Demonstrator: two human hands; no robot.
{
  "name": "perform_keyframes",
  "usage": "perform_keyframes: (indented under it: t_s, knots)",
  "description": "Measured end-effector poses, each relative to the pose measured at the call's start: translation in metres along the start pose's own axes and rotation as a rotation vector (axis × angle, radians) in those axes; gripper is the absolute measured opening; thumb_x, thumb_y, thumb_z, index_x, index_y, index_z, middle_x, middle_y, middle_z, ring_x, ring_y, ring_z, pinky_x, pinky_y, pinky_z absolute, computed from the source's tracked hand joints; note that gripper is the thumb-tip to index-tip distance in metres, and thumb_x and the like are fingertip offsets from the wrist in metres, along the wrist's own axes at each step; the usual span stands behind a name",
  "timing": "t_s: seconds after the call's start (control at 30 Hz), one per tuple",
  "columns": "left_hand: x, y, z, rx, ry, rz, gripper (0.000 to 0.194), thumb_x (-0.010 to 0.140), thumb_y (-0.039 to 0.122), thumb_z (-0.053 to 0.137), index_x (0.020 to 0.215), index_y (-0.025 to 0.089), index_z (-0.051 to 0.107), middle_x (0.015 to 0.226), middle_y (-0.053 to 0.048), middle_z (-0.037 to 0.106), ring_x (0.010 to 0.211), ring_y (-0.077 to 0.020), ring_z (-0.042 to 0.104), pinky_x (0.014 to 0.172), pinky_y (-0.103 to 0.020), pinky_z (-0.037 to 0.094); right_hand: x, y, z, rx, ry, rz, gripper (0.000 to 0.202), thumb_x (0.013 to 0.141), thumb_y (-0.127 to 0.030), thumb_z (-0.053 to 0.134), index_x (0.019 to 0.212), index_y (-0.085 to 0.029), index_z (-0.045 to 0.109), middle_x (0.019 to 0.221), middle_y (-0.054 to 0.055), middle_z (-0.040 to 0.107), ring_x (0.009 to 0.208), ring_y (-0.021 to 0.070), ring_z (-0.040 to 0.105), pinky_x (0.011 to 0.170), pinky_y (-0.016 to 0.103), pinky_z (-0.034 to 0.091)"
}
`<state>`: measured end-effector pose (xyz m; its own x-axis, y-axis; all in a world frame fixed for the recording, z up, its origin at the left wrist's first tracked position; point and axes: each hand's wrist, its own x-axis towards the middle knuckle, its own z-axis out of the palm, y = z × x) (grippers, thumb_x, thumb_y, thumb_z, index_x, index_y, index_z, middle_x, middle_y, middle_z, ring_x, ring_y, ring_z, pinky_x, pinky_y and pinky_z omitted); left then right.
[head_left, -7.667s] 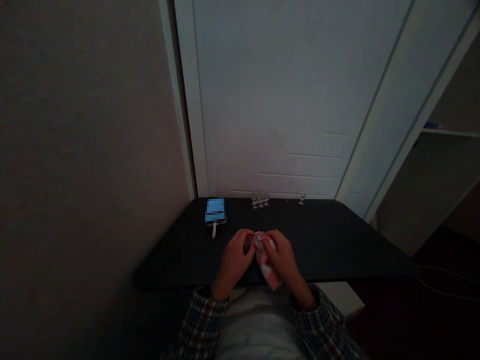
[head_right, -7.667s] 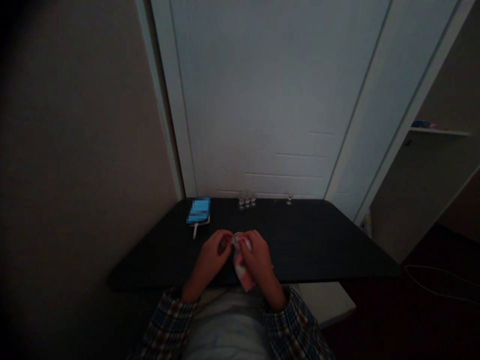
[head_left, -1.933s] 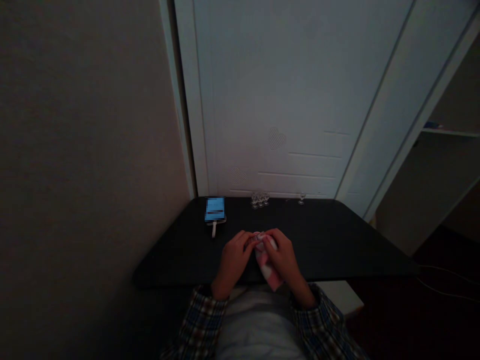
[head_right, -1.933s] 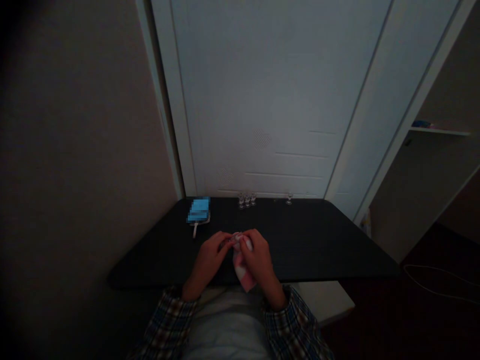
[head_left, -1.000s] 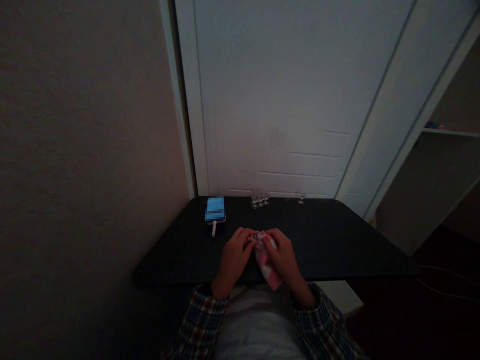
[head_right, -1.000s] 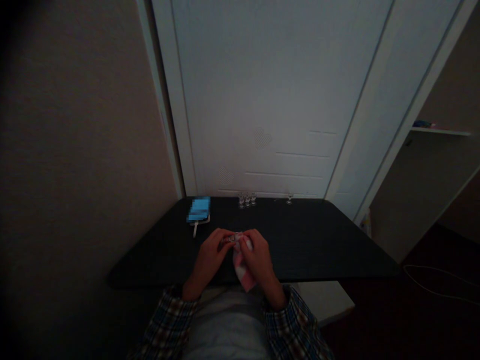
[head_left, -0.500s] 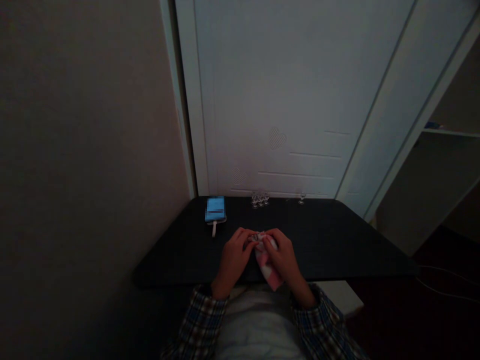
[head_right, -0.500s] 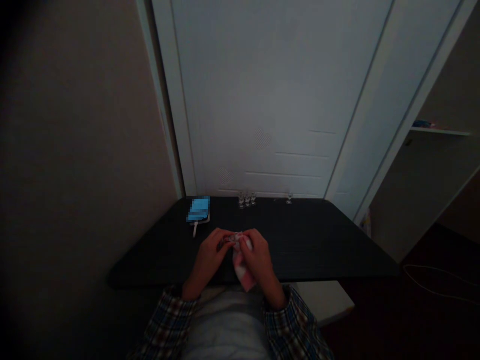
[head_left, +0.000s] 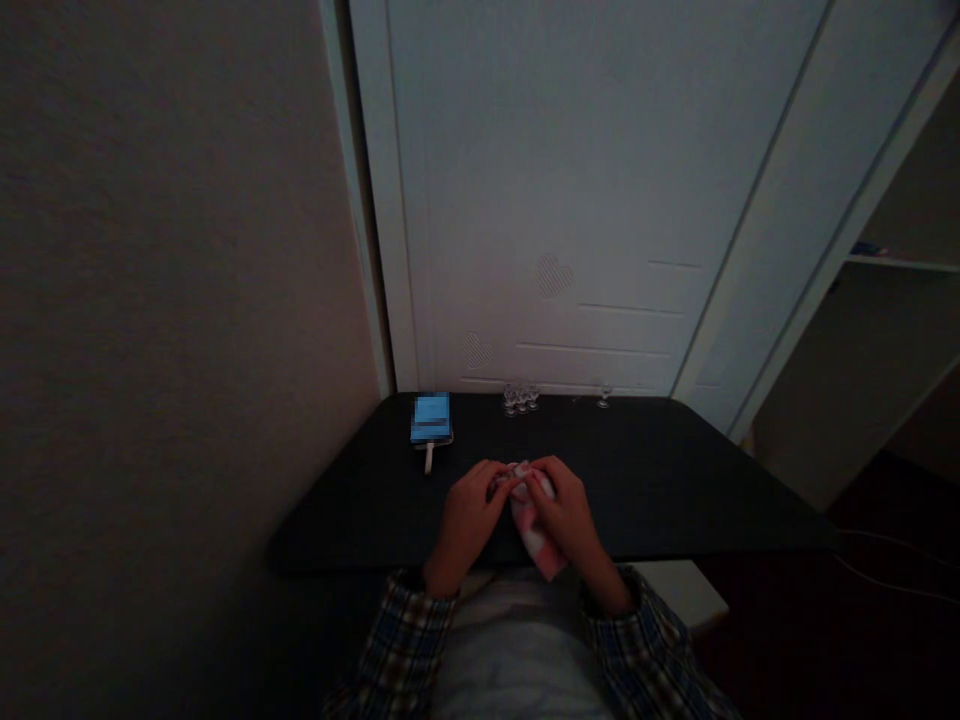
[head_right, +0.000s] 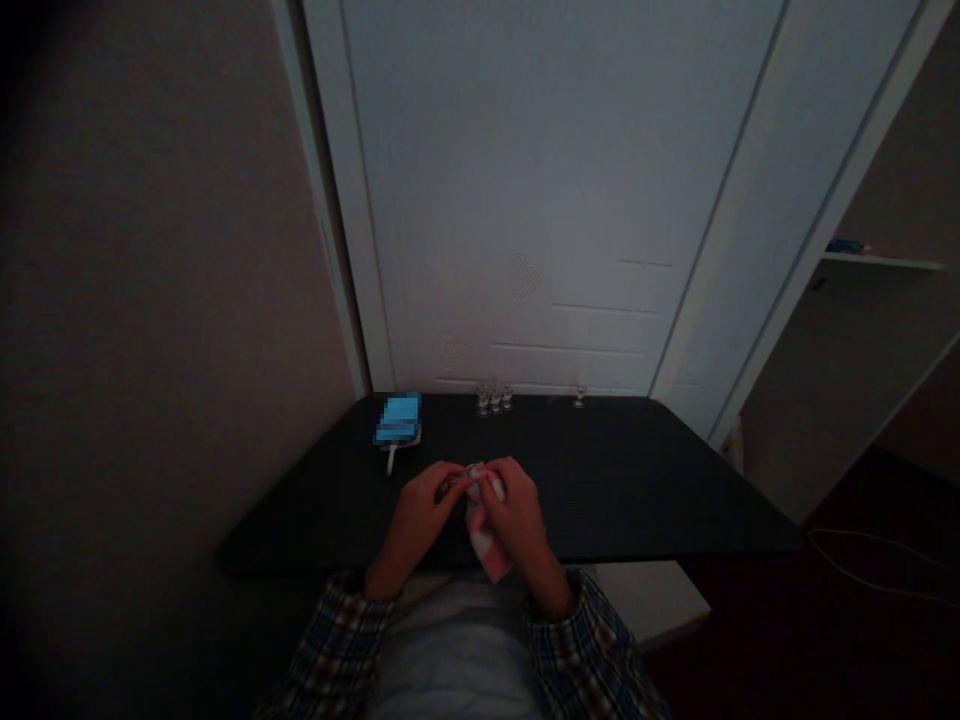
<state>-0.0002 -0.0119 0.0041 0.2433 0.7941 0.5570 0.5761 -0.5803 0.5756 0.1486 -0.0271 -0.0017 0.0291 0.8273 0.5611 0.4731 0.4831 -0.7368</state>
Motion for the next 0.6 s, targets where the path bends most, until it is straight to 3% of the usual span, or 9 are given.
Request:
perform_keyframes:
  t_s: [0.2, 0.6]
  knots:
    - [0.0004, -0.0017, 0.0017, 0.022, 0.018, 0.031, 0.016, 0.079, 0.023, 0.055, 0.095, 0.020, 0.058, 0.088, -0.001, 0.059, 0.081, -0.0158, 0.057, 0.073, -0.027, 0.044, 0.0004, 0.0028, 0.0013, -0.003, 0.018, 0.007, 0.015, 0.086, -0.025, 0.046, 0.085, -0.018, 0.059, 0.082, 0.002, 0.061, 0.077, 0.0145, 0.056, 0.070, 0.024, 0.040]
    - [0.0005, -0.0036, 0.0021, -0.010, 0.003, 0.034, 0.020, 0.080, 0.018, 0.053, 0.098, 0.022, 0.059, 0.093, -0.001, 0.059, 0.087, -0.0161, 0.056, 0.077, -0.028, 0.044, 0.0004, 0.0027, 0.0018, -0.019, 0.009, 0.029, 0.016, 0.086, -0.026, 0.046, 0.081, -0.018, 0.059, 0.077, 0.000, 0.060, 0.073, 0.0135, 0.056, 0.066, 0.023, 0.039]
